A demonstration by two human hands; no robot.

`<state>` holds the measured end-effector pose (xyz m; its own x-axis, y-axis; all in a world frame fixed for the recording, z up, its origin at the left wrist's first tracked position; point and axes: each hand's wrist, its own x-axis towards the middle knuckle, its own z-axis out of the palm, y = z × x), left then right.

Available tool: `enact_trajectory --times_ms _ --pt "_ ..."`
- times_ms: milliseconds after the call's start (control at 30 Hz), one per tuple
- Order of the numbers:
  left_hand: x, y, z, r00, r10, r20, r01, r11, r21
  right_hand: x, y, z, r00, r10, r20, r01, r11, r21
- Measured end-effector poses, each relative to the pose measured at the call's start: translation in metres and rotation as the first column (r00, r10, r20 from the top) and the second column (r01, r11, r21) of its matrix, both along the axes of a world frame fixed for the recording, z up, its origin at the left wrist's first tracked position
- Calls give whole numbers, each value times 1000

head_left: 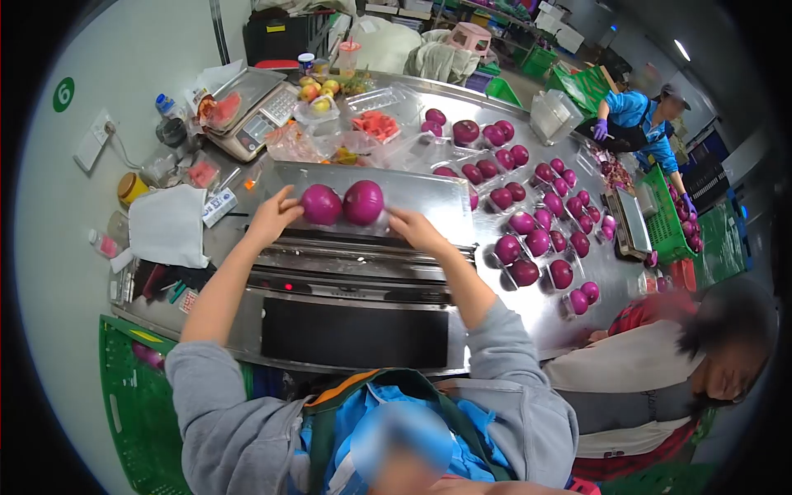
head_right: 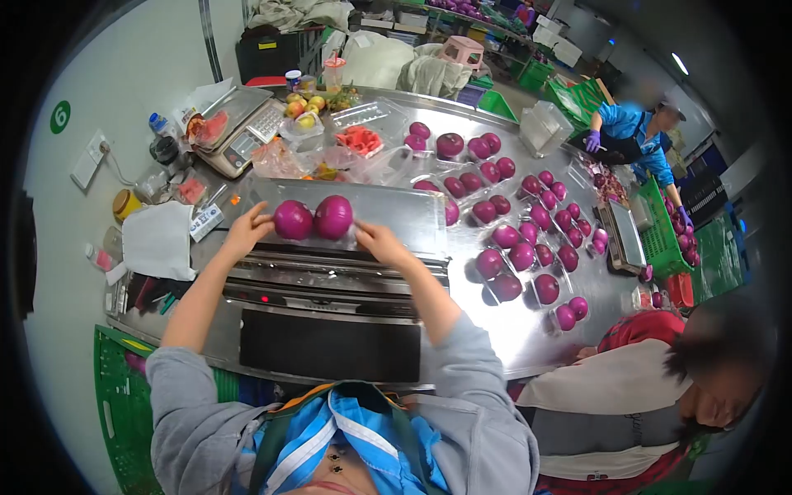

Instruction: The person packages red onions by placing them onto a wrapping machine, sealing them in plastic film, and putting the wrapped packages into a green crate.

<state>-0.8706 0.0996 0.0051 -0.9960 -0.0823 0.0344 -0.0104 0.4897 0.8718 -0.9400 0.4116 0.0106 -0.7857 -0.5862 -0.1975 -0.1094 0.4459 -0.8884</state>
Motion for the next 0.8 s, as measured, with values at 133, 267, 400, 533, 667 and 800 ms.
enact_trajectory --times_ms 133,267,400,533,667,800 --pt "39 -69 37 759 -650 -37 307 407 -860 23 58 16 724 361 -588 -170 919 356" --pt "40 -94 39 511 -859 18 225 114 -968 23 65 22 442 676 -590 -149 704 695" --pt "23 -75 19 377 -924 -62 169 135 -976 24 38 11 270 773 -575 -270 634 725" --pt "26 -63 -4 468 -872 -146 205 267 -942 40 36 -22 462 531 -711 -218 845 489" --pt "80 -41 19 677 -442 -589 102 848 -519 112 52 8 924 27 -382 31 989 145" --pt "63 -25 106 977 31 -209 131 690 712 61 28 98 923 -361 -132 136 628 -767"
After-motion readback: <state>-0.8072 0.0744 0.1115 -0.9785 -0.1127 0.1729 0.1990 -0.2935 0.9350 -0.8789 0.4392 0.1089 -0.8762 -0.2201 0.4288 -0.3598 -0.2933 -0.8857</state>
